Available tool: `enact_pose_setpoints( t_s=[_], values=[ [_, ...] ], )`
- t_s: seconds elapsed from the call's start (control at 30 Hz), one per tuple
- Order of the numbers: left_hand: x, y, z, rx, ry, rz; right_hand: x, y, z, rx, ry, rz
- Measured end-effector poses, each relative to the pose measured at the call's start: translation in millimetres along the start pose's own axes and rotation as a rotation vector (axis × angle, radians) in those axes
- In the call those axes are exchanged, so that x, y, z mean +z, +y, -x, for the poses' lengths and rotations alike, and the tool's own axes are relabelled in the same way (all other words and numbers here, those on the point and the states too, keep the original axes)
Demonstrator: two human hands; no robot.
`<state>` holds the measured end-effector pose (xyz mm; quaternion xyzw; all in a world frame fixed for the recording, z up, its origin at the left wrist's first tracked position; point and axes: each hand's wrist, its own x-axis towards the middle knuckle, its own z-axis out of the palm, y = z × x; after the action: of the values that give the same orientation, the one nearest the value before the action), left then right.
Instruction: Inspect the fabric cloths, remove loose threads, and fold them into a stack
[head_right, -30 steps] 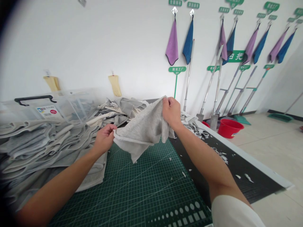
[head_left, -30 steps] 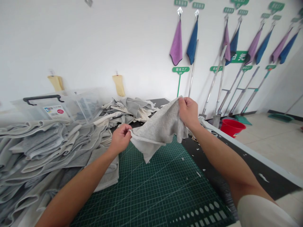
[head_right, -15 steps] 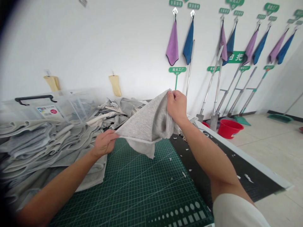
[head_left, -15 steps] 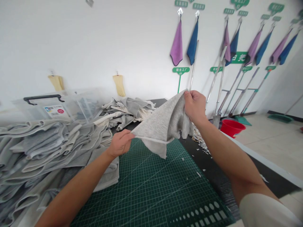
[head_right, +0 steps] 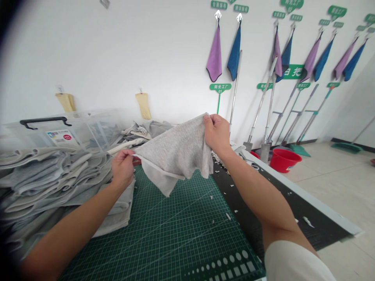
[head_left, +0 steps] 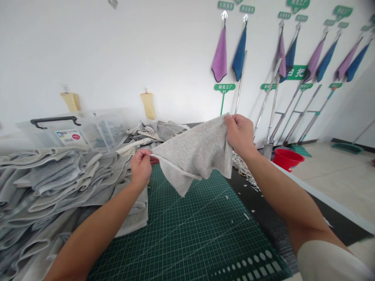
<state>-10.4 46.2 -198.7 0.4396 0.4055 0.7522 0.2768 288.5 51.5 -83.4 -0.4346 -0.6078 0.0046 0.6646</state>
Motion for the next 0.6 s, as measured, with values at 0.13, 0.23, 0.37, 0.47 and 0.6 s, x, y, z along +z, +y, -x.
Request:
enact_pose_setpoints(
  t_s=[0.13, 0.23, 0.37, 0.47, 0.6],
  values=[
    [-1.3, 3.8, -0.9, -0.099, 0.021, 0.074, 5.5, -6.7, 8.6, 0.052, -0.051, -0.05],
    [-0.9, 3.1, 3.7, -0.124, -0.047, 0.063, 11.6, -13.4, 11.6, 0.098, -0.062, -0.091],
    [3.1, -0.4, 18.3, -0.152, -0.205, 0.066, 17.0, -22.3, 9.5, 0.132, -0.057, -0.165],
    [9.5, -9.0, 37.2, -0.196, -0.411, 0.146, 20.3, -30.6, 8.3, 0.136, -0.053, -0.19],
    [21.6, -25.8, 64.7, -0.203, -0.518, 0.244, 26.4, -42.6, 10.4, 0.146, -0.06, -0.222]
  ],
)
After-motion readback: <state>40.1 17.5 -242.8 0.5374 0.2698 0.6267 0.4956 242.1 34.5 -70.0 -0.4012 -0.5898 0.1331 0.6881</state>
